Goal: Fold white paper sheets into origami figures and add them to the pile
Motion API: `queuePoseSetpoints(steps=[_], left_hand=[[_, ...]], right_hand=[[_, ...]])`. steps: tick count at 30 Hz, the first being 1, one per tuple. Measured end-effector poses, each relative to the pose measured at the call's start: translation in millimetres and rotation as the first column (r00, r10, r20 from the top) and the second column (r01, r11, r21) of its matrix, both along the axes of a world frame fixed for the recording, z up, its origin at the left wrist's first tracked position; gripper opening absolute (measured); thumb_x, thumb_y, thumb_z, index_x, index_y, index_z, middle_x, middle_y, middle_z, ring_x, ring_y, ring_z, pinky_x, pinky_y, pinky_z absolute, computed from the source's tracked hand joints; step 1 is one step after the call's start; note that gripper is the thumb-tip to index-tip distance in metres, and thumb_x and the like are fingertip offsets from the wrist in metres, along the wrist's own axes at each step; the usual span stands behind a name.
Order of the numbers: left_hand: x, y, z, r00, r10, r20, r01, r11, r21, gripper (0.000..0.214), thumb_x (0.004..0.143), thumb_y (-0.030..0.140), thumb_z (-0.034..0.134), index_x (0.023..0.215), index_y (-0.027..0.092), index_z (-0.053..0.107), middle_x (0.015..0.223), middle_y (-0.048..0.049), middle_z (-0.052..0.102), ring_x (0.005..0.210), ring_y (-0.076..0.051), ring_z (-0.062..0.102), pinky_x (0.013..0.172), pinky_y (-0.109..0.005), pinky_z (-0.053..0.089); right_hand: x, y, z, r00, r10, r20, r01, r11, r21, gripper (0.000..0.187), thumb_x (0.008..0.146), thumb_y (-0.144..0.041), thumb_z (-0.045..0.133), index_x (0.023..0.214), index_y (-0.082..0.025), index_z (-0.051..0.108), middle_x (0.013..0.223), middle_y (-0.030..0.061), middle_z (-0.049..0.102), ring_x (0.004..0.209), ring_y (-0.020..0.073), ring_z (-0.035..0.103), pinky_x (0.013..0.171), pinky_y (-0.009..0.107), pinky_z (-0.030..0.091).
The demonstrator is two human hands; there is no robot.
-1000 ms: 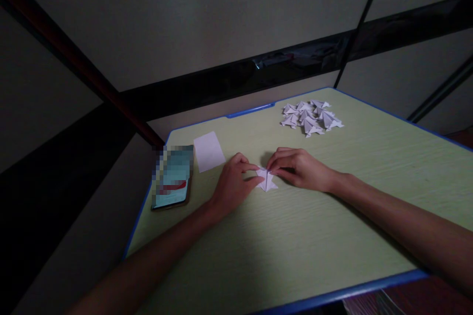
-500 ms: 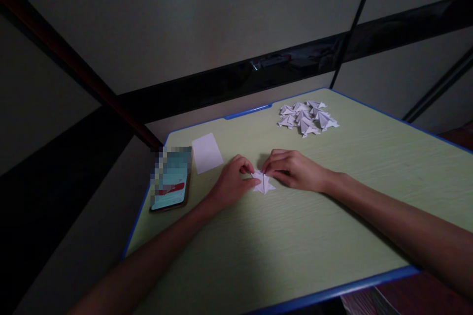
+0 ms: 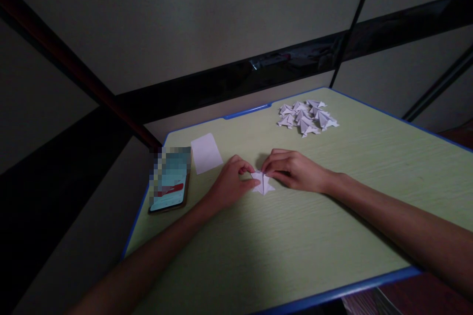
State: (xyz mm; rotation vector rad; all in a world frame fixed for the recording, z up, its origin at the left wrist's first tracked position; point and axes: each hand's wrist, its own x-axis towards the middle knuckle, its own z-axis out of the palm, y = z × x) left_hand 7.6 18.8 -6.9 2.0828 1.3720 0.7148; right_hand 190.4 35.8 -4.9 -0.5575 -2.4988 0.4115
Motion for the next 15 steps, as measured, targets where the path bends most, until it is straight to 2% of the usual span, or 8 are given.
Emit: queuePoseSetpoints(steps=[8, 11, 15], left_hand=[[-0.2, 0.7, 0.3, 0.999, -0.044, 0.014, 0.044, 0.999, 0.002, 0.018, 0.057, 0.008, 0.062, 0.064, 0.014, 0.047, 0.07, 0.0021, 0.044, 0.069, -0.011, 0.043, 0.064, -0.023, 0.036], [-0.8, -1.2, -1.8, 0.999, -0.025, 0.035, 0.023, 0.997, 0.07, 0.022, 0.056, 0.007, 0.063, 0.069, 0.014, 0.048, 0.071, 0.0019, 0.044, 0.07, -0.011, 0.044, 0.064, -0.024, 0.038], [-2.1, -7.1, -3.7, 0.996, -0.087, -0.034, 0.092, 0.974, 0.207, 0.012, 0.062, 0.012, 0.062, 0.071, 0.014, 0.055, 0.074, 0.0002, 0.045, 0.072, -0.011, 0.046, 0.066, -0.024, 0.04]], right_hand=[[0.3, 0.5, -0.8, 0.999, 0.043, -0.008, -0.043, 0.999, -0.01, 0.021, 0.081, -0.015, 0.041, 0.077, -0.011, 0.061, 0.08, 0.0089, 0.061, 0.077, 0.0153, 0.05, 0.07, 0.029, 0.041], [0.3, 1.0, -0.7, 0.999, 0.05, 0.014, -0.049, 0.998, -0.027, 0.021, 0.082, -0.016, 0.039, 0.079, -0.011, 0.06, 0.079, 0.009, 0.06, 0.076, 0.0155, 0.049, 0.069, 0.029, 0.04], [-1.4, 2.0, -0.4, 1.0, 0.016, 0.004, -0.015, 0.997, -0.08, 0.018, 0.081, -0.016, 0.041, 0.077, -0.012, 0.057, 0.075, 0.0074, 0.058, 0.073, 0.0146, 0.049, 0.068, 0.028, 0.04]])
